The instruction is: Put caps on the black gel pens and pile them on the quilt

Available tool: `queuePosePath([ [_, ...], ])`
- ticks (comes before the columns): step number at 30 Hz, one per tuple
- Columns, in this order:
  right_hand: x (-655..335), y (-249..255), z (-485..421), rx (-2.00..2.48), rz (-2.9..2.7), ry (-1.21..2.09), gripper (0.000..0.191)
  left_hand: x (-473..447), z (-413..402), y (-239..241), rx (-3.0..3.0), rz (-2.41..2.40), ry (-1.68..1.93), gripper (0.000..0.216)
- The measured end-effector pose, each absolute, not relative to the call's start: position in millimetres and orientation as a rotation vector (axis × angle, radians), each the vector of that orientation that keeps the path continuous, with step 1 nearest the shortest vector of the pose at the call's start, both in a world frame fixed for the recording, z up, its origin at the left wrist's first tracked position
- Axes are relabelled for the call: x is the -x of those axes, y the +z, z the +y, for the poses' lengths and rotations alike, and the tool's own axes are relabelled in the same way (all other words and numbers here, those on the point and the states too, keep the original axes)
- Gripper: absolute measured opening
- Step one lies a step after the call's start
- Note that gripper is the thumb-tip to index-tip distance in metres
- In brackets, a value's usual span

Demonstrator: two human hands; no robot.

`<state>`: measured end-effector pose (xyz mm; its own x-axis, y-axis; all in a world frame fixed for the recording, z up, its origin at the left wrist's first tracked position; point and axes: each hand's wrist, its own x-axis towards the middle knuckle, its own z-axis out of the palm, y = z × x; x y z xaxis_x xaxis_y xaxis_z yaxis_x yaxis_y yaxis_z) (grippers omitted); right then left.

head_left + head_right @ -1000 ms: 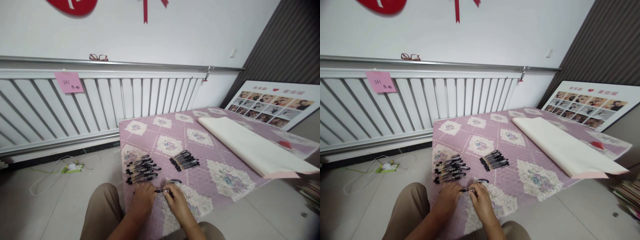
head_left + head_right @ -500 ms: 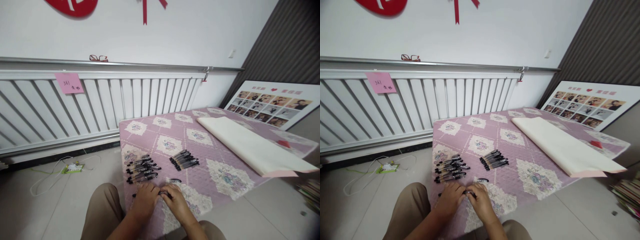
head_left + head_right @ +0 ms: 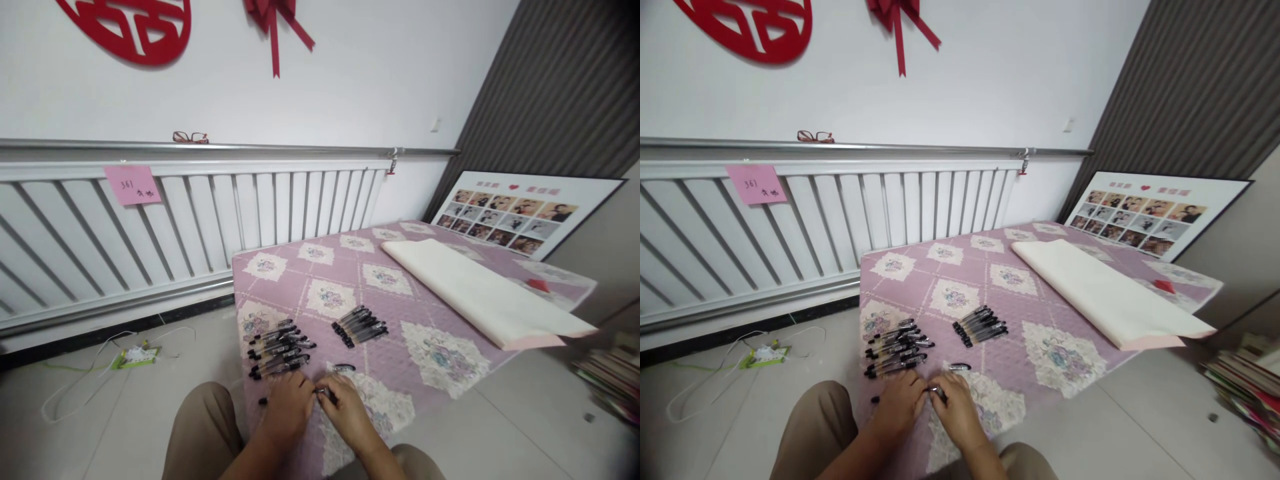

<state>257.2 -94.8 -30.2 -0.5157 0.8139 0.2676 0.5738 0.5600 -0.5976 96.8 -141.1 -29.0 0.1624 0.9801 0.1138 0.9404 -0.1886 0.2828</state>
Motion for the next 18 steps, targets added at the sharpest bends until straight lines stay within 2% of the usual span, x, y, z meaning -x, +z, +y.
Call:
queuePosePath([
  [10, -257.5, -33.2, -97.2, 1.162, -2.149, 0.482, 0.011, -95.5, -143.0, -25.0, -2.202, 2.01, 0.465, 0.015],
  [18, -256.6, -35.2, -99.5, 1.196, -2.132, 0.342, 0.021, -96.1, -142.6, -26.7, -2.185, 2.068, 0.447, 0.015],
])
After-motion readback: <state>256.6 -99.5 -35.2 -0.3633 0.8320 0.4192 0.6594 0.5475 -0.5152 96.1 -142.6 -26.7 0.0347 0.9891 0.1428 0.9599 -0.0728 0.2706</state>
